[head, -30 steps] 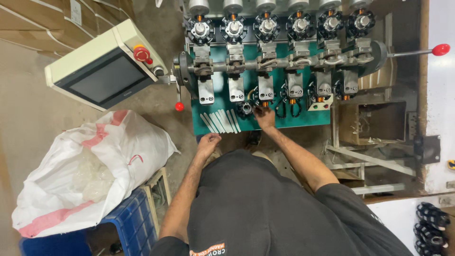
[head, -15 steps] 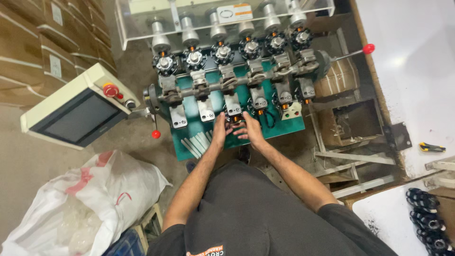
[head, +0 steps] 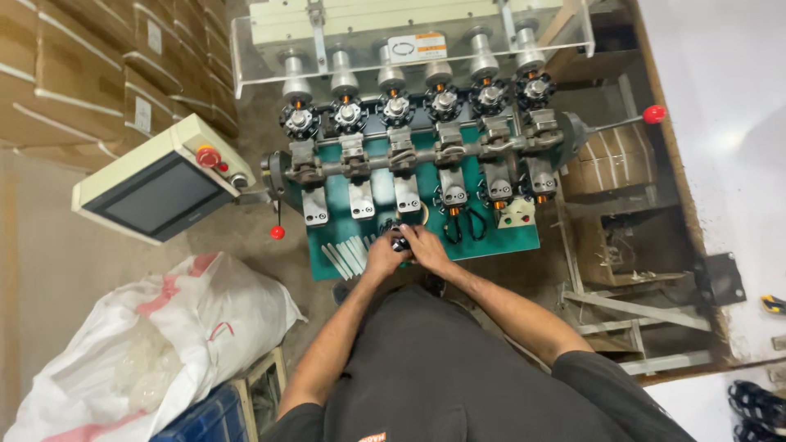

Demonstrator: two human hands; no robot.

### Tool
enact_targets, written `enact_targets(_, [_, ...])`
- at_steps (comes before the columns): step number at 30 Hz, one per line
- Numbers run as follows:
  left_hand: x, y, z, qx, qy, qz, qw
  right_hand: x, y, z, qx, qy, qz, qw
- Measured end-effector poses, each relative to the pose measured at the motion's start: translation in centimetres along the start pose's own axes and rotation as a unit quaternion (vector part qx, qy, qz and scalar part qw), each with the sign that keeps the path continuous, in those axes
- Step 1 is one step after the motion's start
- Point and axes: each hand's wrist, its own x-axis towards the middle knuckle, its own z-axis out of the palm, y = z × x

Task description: The person works at an industrial multi-spindle braiding machine, handling black braided tubular components, cutting and adjusting material with scissors and pliers, and operating the machine's lever. They also wrap the finished braided coils in plastic and pack them into a cardboard box lined with plastic.

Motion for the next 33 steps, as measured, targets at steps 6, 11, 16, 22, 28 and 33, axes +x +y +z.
enact_targets(6, [-4.7,0.6,-2.0,0.044,0.191,-0.002,0.981,-0.6,2.6,0.7,0.046,-0.077,-0.01,0.996])
enact_targets(11, [-4.2,0.3,-4.4,-0.345,0.188,-0.098,0.914,-2.3,1.7,-2.8,-0.083,-0.099,-0.239,0.962])
enact_targets(16, [-5.7,0.5,-3.5,-0.498,-0.014,-0.148,0.854,-0.7,-3.9,-3.2,-0.116,-0.154,-0.277,0.941])
enact_targets(22, [-5.8,1.9,-5.4,-0.577,0.121,-0.132,0.797,-3.7,-8.5,-3.7,-0.359,-0.085,-0.463,0.806])
enact_targets(28, [-5.5,3.7,-8.3,-0.642,0.051,-0.259,0.72,-5.2,-11.2,-0.7,-0.303,0.01,-0.521,0.798])
enact_targets(33, [-5.5,3.3,-6.4,-0.473,0.144,-0.145,0.857,-7.9,-10.8,-0.3,-0.297,-0.015,-0.505,0.81])
